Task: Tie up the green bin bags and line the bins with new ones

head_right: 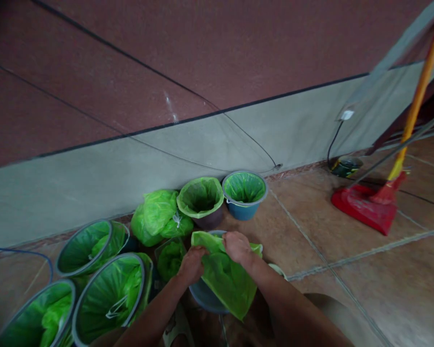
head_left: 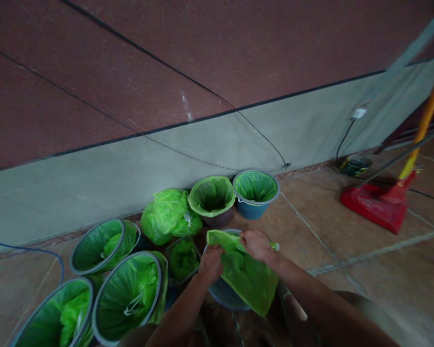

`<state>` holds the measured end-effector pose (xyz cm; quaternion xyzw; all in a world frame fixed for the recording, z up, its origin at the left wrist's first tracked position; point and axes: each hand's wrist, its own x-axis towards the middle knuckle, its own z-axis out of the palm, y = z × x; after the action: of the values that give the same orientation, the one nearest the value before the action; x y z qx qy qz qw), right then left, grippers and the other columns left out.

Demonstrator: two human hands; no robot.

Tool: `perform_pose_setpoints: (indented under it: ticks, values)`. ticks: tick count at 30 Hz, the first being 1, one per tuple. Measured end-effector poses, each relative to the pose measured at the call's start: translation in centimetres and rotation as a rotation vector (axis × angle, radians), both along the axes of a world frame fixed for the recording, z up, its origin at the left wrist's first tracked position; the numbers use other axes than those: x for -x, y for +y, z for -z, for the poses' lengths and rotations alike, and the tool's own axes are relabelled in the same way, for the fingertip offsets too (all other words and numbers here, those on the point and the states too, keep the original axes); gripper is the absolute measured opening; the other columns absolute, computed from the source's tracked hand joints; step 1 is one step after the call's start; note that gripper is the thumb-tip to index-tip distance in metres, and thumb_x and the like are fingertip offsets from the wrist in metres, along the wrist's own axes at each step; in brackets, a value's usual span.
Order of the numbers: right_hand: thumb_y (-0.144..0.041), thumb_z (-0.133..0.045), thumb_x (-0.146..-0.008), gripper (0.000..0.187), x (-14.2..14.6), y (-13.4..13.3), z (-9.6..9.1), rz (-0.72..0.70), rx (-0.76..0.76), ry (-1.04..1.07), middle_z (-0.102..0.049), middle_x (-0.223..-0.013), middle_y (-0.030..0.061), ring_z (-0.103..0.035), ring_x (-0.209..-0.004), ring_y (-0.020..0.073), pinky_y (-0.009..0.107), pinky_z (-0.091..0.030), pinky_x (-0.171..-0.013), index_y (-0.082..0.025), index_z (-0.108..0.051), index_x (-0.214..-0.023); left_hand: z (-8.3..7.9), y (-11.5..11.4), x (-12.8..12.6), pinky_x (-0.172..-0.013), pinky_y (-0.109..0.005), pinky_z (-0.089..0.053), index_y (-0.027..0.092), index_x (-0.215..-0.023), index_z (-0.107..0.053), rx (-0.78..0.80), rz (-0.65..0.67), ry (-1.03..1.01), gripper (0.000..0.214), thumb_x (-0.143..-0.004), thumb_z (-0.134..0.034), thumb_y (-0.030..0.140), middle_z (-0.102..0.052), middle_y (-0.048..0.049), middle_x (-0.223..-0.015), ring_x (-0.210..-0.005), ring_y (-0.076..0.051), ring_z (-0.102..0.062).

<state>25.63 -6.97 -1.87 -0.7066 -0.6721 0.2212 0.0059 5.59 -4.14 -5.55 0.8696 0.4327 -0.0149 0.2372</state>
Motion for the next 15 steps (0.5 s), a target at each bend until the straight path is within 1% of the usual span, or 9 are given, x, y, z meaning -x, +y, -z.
perform_pose_setpoints:
  ticks: [5, 10, 15]
  values:
    - [-0.026, -0.04, -0.095, 0.033, -0.2, 0.0, 0.0, 0.014, 0.016, 0.003, -0.074, -0.101, 0.0111, -0.068, -0.099, 0.0235, 0.03, -0.046, -0.085, -0.02, -0.073, -0.096, -0.3, 0.0, -0.2, -0.108, -0.035, -0.042, 0.019, -0.103, -0.069, -0.006, 0.025, 0.018, 0.047, -0.066, -0.05, -0.001, -0.071, -0.0044, -0.107, -0.109, -0.019, -0.061]
    - [-0.026, -0.042, -0.094, 0.032, -0.4, -0.1, 0.2, 0.026, -0.01, -0.009, -0.074, -0.099, 0.0122, -0.068, -0.099, 0.0253, 0.031, -0.046, -0.085, -0.02, -0.073, -0.095, 0.2, -0.1, -0.1, -0.108, -0.035, -0.041, 0.019, -0.107, -0.068, -0.006, 0.036, 0.017, 0.05, -0.065, -0.05, -0.001, -0.07, -0.0051, -0.11, -0.108, -0.02, -0.062]
    - [-0.024, -0.039, -0.094, 0.035, -0.6, 0.0, 0.3, 0.025, 0.016, -0.003, -0.074, -0.1, 0.0144, -0.069, -0.098, 0.0256, 0.032, -0.046, -0.085, -0.017, -0.073, -0.098, 0.7, -0.2, 0.2, -0.11, -0.036, -0.039, 0.018, -0.107, -0.066, -0.015, 0.048, 0.026, 0.047, -0.067, -0.049, 0.0, -0.07, -0.0074, -0.109, -0.111, -0.021, -0.061]
